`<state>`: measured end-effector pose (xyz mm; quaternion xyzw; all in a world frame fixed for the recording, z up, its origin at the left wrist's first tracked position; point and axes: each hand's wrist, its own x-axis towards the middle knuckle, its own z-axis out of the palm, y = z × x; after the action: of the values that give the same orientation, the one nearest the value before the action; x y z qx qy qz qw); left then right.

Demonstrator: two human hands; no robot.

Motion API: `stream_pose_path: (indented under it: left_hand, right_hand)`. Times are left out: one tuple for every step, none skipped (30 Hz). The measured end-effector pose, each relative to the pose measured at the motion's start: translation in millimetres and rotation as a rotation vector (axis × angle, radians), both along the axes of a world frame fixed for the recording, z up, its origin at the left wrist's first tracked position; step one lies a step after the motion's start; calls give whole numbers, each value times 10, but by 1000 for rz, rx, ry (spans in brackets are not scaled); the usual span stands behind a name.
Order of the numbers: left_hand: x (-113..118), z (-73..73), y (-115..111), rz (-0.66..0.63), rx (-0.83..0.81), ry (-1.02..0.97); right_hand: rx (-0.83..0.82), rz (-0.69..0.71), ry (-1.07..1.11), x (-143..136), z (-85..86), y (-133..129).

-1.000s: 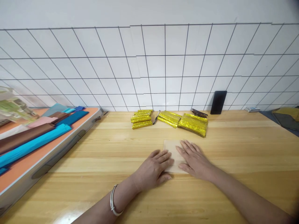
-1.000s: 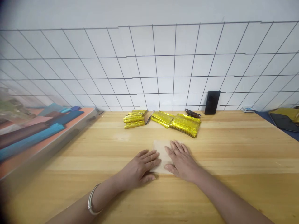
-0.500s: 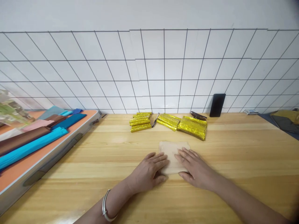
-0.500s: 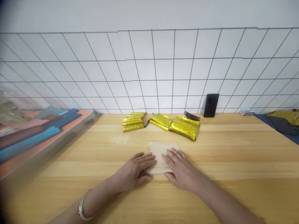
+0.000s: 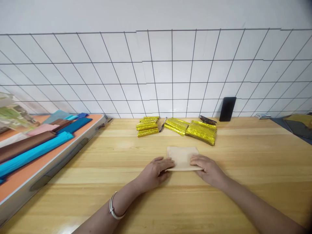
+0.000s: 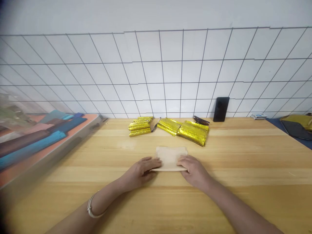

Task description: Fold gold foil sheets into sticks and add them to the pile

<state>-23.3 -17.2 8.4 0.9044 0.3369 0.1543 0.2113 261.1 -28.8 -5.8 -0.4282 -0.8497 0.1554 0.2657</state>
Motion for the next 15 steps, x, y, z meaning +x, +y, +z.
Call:
stream_pose_path:
  left_hand:
    - [6,-12,-3,2,8,-6]
    - [8,-22,-5,4,16,-14]
    - [8,-29,-7,7,20,-24]
    - [4,-30,-9,13,19,-36]
    - [-1,-25,-13,28,12,-51]
    - [-5,-13,-20,54,-3,-68]
    - [-9,3,-30,95,-23,-85]
    - [-9,23,-43,145,-46,-99]
    - [-5,45,-58,198,-68,-106]
    - [2,66,-74,250,-88,-104]
    - [13,83,-89,296,-104,-94]
    - [26,96,-103,333,-116,-81]
    - [41,103,-114,364,-121,-71]
    - [57,105,-123,392,-124,-66]
    - [73,102,-130,418,-126,-66]
  right_hand:
    - [-12,12,27,-1,6,11]
    - [-30,17,56,-4,17,18]
    - [-50,9,88,-8,32,22]
    - [-78,-2,121,-13,49,21]
    - [-112,-14,154,-19,68,18]
    - [-151,-24,184,-27,88,11]
    - [-191,-36,210,-36,106,1]
    - [-230,-48,226,-47,121,-9]
    - [-262,-62,233,-59,130,-20]
    - [-283,-81,234,-73,134,-29]
    - [-292,-106,230,-86,131,-35]
    - [-288,-135,219,-98,122,-38]
    - [-270,-168,206,-109,108,-39]
    - [-243,-208,190,-118,89,-36]
    - [-214,-250,171,-125,69,-32]
